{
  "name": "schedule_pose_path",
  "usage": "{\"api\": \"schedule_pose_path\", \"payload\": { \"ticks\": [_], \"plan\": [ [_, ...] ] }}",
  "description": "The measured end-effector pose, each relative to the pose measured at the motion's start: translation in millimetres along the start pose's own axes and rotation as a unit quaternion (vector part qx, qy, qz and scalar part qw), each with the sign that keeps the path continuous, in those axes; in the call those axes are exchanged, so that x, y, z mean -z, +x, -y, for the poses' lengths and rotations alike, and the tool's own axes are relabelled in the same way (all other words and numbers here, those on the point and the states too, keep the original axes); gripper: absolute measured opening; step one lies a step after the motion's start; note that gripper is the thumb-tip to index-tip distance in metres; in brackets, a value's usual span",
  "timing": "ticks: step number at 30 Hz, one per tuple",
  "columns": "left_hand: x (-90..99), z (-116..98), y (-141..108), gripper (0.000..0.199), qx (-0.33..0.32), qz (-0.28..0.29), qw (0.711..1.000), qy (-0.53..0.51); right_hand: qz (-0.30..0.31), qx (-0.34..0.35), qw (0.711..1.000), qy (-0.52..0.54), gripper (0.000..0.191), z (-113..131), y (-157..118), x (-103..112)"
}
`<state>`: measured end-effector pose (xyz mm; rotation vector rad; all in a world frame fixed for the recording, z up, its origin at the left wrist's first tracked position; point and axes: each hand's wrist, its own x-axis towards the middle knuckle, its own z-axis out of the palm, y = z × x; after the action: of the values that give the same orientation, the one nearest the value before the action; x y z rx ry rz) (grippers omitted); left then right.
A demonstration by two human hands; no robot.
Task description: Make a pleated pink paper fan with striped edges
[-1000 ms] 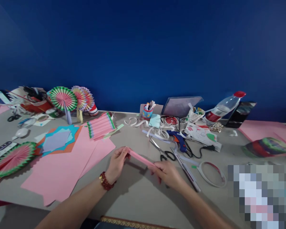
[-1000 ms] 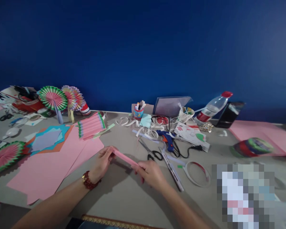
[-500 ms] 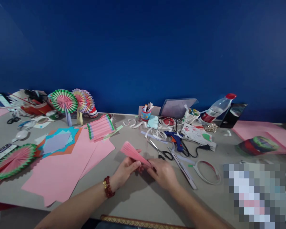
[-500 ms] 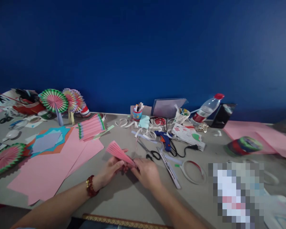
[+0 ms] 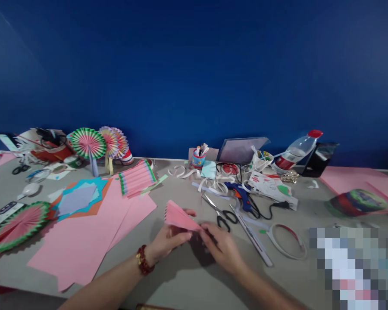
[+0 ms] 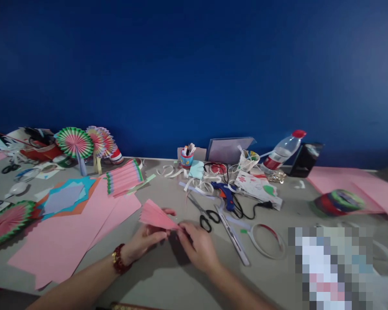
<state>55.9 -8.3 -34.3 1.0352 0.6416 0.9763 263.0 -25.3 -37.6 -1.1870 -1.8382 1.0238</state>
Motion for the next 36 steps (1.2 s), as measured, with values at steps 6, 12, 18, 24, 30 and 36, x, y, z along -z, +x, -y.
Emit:
{"api": "schedule_pose_path", "payload": {
  "ticks": [6, 12, 18, 24, 30, 36],
  "plan": [
    [1.9, -2, 2, 0.046, -0.012, 0.006, 0.999, 0.045, 0.176, -0.228, 0.864, 0.412, 0.049, -10, 1, -18],
    [2.7, 3, 2, 0.047, 0.021, -0.041, 0.996, 0.079, 0.120, -0.181, 0.924, 0.316, 0.057, -5, -2, -18],
    [-3.2, 3, 0, 0.046, -0.003, -0.024, 0.984, 0.179, 0.061, -0.039, 0.997, 0.022, 0.031, -3, -4, -10],
    [-18.3, -27, -4, 0.024, -0.053, 0.048, 0.887, 0.456, 0.039, -0.026, 0.999, 0.026, 0.027, -4, -4, -8],
    [82.7, -91, 28, 0.070, -0.093, -0.027, 0.680, 0.727, 0.065, -0.069, 0.990, 0.109, 0.038, 6, 2, 3],
    [199.8, -134, 51, 0.130, 0.104, -0.133, 0.546, 0.821, 0.048, -0.081, 0.985, 0.148, 0.038, -1, 7, -1]
  ]
}}
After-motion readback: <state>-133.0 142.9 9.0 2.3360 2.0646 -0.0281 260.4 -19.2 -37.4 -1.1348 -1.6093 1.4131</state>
